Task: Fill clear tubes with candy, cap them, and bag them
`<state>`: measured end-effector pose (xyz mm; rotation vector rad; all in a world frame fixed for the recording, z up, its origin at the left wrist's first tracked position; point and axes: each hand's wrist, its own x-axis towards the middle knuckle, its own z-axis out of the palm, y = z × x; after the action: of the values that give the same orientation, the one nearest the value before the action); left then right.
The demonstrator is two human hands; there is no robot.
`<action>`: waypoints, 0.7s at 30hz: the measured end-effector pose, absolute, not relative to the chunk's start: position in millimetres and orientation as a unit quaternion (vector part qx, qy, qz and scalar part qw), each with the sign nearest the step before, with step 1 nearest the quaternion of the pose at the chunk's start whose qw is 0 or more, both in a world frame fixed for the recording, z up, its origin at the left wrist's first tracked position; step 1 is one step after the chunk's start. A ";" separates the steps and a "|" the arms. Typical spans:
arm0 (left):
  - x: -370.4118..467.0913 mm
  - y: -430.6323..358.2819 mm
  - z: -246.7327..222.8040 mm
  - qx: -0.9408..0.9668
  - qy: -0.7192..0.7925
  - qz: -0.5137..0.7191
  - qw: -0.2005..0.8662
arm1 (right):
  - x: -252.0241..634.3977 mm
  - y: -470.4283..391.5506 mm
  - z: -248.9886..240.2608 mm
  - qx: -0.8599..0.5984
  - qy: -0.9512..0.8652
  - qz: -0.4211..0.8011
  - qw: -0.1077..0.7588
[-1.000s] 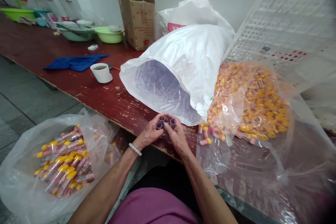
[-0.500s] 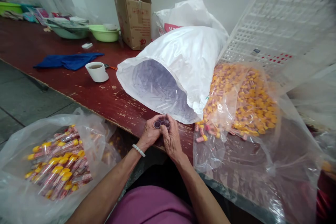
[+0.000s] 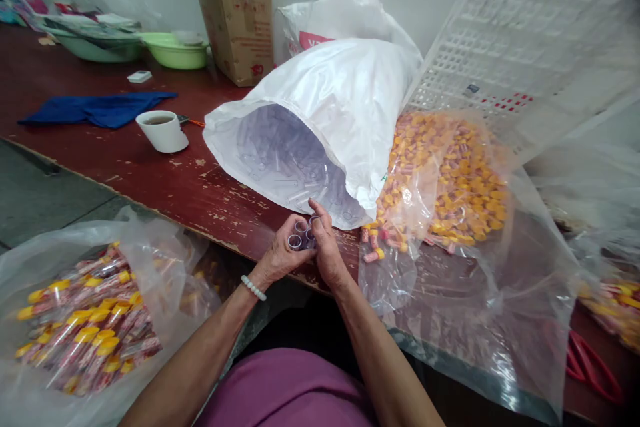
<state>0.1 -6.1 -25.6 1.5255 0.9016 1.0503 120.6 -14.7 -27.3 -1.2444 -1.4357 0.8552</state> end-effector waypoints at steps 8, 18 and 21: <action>14.9 -4.2 -32.4 0.586 0.398 0.512 0.486 | 126.1 -43.7 4.2 -0.562 -0.673 0.210 0.432; 21.6 -9.4 -32.8 0.561 0.384 0.496 0.539 | 326.8 -100.6 -10.5 -0.772 -0.492 -0.053 0.398; 21.7 -9.0 -33.2 0.608 0.399 0.467 0.504 | 309.9 -82.6 -28.7 -0.764 -0.537 -0.041 0.355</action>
<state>21.7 -9.0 -33.2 1.4670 0.9630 1.1266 309.9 -82.6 -28.7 -1.9740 -1.3875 -0.1070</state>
